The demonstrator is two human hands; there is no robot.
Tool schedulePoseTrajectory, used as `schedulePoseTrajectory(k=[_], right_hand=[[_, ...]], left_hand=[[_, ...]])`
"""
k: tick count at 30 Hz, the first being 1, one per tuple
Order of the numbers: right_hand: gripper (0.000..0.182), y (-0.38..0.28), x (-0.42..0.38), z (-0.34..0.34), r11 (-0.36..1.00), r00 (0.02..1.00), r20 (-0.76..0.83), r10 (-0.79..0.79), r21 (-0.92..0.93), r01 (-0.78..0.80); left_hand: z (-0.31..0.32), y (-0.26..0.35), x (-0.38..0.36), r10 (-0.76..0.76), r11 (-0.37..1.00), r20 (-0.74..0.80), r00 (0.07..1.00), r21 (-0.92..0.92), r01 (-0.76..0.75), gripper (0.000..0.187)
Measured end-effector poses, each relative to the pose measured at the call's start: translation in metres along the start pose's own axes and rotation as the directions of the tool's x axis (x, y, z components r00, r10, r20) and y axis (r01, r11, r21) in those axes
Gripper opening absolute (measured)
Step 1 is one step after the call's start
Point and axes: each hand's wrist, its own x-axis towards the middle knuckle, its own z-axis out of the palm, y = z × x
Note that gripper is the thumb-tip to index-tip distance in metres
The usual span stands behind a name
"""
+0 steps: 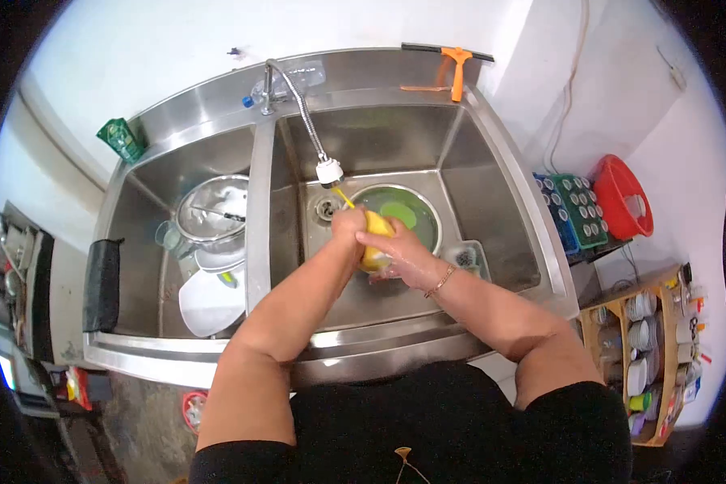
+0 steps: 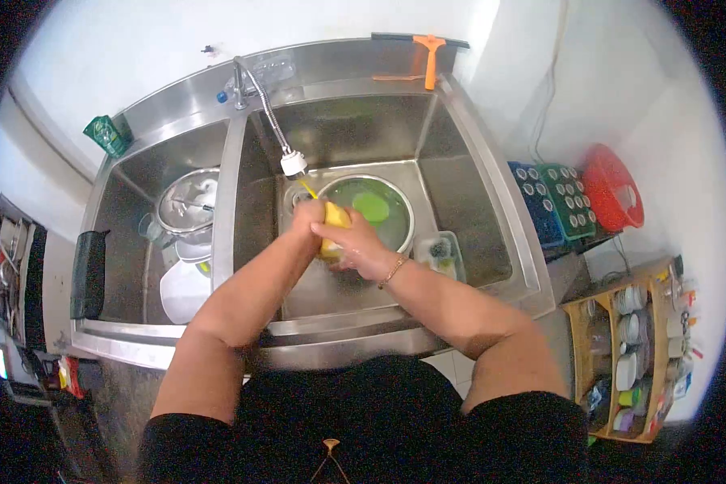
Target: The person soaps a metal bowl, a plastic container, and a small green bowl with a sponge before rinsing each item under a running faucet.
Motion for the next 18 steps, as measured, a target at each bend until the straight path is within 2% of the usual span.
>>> schedulePoseTrajectory(k=[1,2,3,4,5,6,7,9,10,11,12,13,14,15,16,17,18], right_hand=[[0.061,-0.007,-0.009,0.003,0.954,0.984,0.124,0.131,0.252,-0.159],[0.061,-0.006,-0.008,-0.001,0.955,0.986,0.112,0.124,0.257,-0.149],[0.057,0.001,-0.004,-0.009,0.95,0.974,0.202,0.105,0.27,-0.159],[0.054,0.007,0.003,-0.021,0.945,0.952,0.295,0.085,0.279,-0.171],[0.055,0.007,0.013,-0.037,0.991,0.959,0.273,0.08,0.078,-0.105],[0.05,-0.004,0.011,-0.046,0.996,0.985,0.151,0.088,0.01,-0.09],[0.045,-0.018,0.007,-0.053,0.995,0.996,0.025,0.082,-0.059,-0.081],[0.036,-0.036,0.005,-0.071,0.991,0.998,0.021,-0.051,0.124,0.048],[0.036,-0.04,0.006,-0.071,0.991,0.999,0.013,-0.053,0.125,0.051],[0.036,-0.043,0.005,-0.072,0.984,0.972,-0.156,-0.176,-0.059,0.169],[0.036,-0.043,0.002,-0.072,0.935,0.901,-0.296,-0.316,-0.258,0.244],[0.036,-0.036,0.005,-0.065,0.902,0.892,-0.277,-0.357,-0.352,0.252],[0.043,-0.009,0.025,-0.065,0.819,0.889,-0.166,-0.426,-0.489,0.301],[0.045,-0.012,0.014,-0.038,0.599,0.865,-0.09,-0.493,-0.756,0.263],[0.048,-0.014,0.008,-0.014,0.635,0.874,-0.018,-0.485,-0.695,0.338],[0.047,-0.013,0.011,-0.008,0.628,0.88,-0.064,-0.47,-0.725,0.283],[0.046,-0.011,0.013,-0.006,0.619,0.884,-0.106,-0.456,-0.751,0.229]], left_hand=[[-0.003,-0.006,0.002,0.017,0.999,0.003,1.0,0.029,-0.017,0.034],[-0.005,-0.013,0.004,0.033,0.998,0.005,0.999,0.06,-0.033,0.035],[-0.015,0.017,-0.045,0.073,0.994,-0.059,0.996,0.09,-0.068,0.031],[-0.016,0.018,-0.042,0.072,0.993,-0.054,0.996,0.094,-0.067,0.031],[-0.018,0.017,-0.036,0.006,1.0,0.034,0.999,-0.001,-0.006,0.028],[-0.02,0.017,-0.032,-0.049,0.994,0.125,0.991,-0.091,0.06,0.027],[-0.023,0.022,-0.031,-0.045,0.994,0.127,0.991,-0.089,0.057,0.027],[-0.027,0.023,-0.031,-0.121,0.917,0.285,0.951,-0.334,0.217,0.016],[-0.027,0.019,-0.026,-0.12,0.919,0.293,0.949,-0.33,0.218,0.016],[-0.027,0.015,-0.023,-0.056,0.981,0.455,0.889,-0.142,0.135,0.017],[-0.025,0.01,-0.021,-0.029,0.999,0.612,0.791,0.032,0.011,0.02],[-0.024,0.02,-0.045,0.001,0.999,0.742,0.671,-0.032,0.035,0.019],[-0.024,0.024,-0.053,0.001,0.999,0.749,0.663,-0.029,0.03,0.019],[-0.023,0.025,-0.058,0.006,0.999,0.843,0.539,-0.028,0.033,0.017],[-0.024,0.026,-0.064,0.01,0.999,0.915,0.403,-0.027,0.037,0.016],[-0.03,0.032,-0.08,0.078,0.99,0.856,0.51,-0.127,0.062,0.013],[-0.024,0.025,-0.072,0.078,0.99,0.856,0.511,-0.128,0.063,0.013]])
